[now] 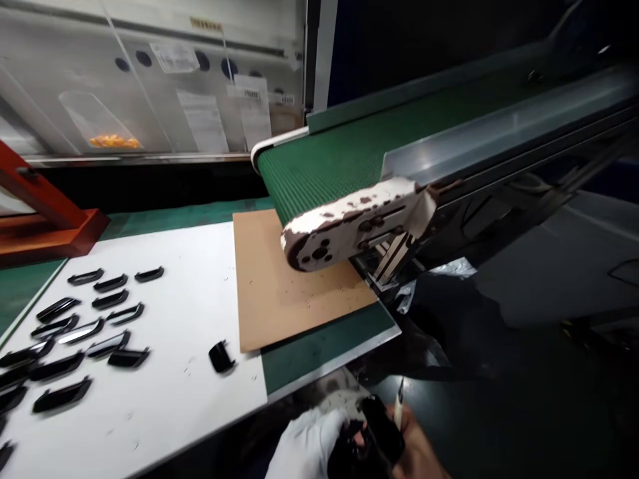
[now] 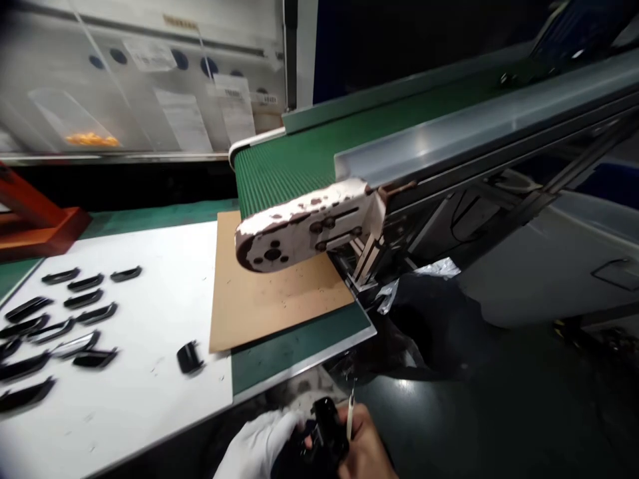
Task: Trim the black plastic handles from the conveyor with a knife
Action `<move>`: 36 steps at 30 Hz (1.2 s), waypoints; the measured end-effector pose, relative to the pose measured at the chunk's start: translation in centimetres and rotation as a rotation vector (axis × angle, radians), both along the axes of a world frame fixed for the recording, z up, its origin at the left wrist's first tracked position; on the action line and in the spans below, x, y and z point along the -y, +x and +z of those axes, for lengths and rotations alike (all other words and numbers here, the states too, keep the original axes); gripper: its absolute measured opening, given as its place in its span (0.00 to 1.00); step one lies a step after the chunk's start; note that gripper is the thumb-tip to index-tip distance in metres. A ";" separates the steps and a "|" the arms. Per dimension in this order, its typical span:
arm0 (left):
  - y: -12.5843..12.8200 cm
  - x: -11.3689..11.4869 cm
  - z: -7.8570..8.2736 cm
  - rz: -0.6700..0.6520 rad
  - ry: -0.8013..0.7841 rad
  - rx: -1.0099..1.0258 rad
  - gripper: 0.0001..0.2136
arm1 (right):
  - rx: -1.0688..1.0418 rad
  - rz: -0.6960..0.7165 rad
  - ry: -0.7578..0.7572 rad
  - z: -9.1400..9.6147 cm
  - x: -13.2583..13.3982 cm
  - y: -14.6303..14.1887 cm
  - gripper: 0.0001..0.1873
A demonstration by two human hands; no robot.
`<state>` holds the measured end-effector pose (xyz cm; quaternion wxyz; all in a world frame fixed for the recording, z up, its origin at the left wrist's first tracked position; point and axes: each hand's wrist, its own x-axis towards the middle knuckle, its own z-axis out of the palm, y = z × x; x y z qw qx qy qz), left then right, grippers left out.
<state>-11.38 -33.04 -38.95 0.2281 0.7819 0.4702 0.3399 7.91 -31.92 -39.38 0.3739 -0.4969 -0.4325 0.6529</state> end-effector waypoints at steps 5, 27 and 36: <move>0.8 -0.3 2.8 -0.009 -0.250 -0.043 0.19 | -0.039 0.149 -0.084 -0.9 -0.7 0.2 0.27; 0.4 0.7 2.1 -0.119 -0.052 0.024 0.19 | -0.122 0.457 -0.177 1.1 -1.3 1.6 0.31; 2.2 3.1 0.6 0.145 0.170 0.092 0.35 | -0.251 0.263 -0.288 -0.5 0.3 1.0 0.30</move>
